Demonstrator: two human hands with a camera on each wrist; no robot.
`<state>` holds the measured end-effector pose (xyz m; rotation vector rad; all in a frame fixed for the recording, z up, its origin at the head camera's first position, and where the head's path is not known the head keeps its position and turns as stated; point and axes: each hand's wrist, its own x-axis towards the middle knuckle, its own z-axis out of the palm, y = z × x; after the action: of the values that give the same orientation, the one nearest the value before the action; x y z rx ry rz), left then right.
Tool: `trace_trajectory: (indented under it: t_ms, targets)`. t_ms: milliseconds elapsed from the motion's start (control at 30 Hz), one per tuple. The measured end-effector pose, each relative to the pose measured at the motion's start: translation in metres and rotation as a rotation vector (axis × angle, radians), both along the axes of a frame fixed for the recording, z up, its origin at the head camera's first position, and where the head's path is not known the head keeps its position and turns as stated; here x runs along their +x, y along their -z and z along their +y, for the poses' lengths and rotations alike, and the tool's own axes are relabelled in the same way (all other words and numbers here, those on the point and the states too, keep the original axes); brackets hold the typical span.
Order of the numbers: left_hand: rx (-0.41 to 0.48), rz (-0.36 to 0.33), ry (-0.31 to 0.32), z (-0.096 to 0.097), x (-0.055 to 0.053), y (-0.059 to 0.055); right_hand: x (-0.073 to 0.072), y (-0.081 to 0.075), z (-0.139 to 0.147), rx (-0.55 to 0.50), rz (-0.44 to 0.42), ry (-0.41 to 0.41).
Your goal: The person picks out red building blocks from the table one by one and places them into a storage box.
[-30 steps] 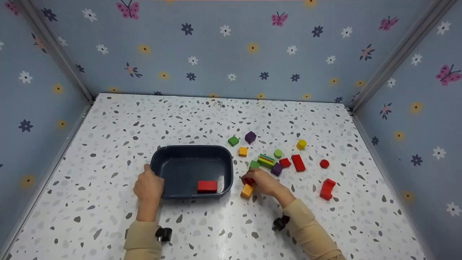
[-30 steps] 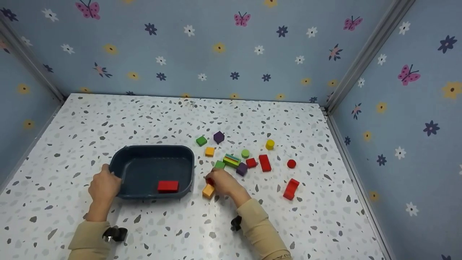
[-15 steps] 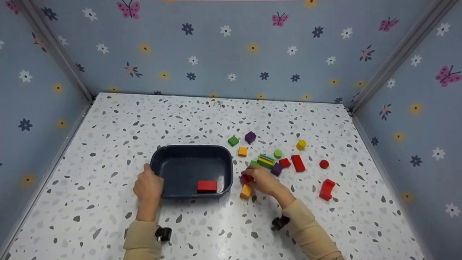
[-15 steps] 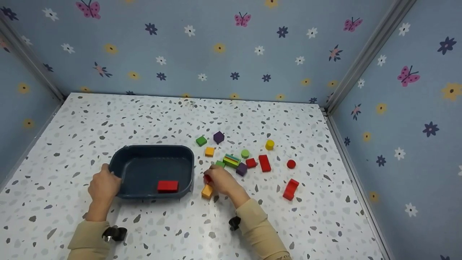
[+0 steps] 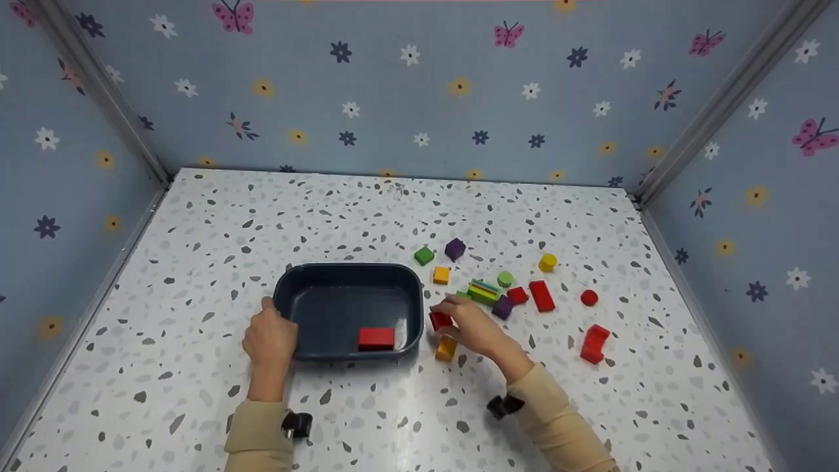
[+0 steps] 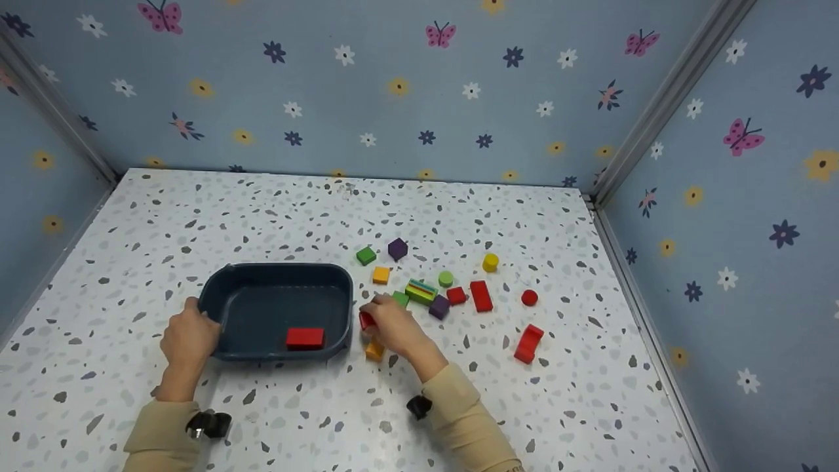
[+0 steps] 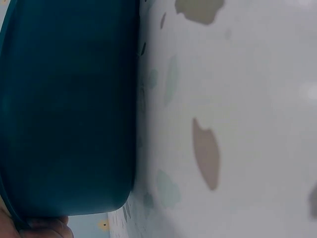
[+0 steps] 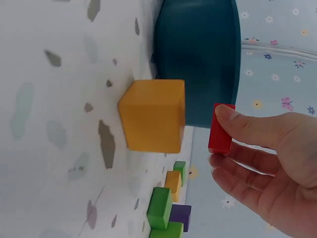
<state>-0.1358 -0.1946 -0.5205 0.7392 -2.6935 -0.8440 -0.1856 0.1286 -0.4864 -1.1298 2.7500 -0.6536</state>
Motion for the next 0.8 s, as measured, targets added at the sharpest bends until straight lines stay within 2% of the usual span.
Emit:
trace_trajectory:
  t_ms: [500,800]
  targets:
    - [-0.022,0.039,-0.009,0.001,0.002,0.001,0.005,-0.016,-0.021,-0.096,0.001,0.013]
    - [-0.018,0.021,0.000,0.001,0.001,0.000,0.007,-0.016,-0.037,-0.145,0.040,-0.029]
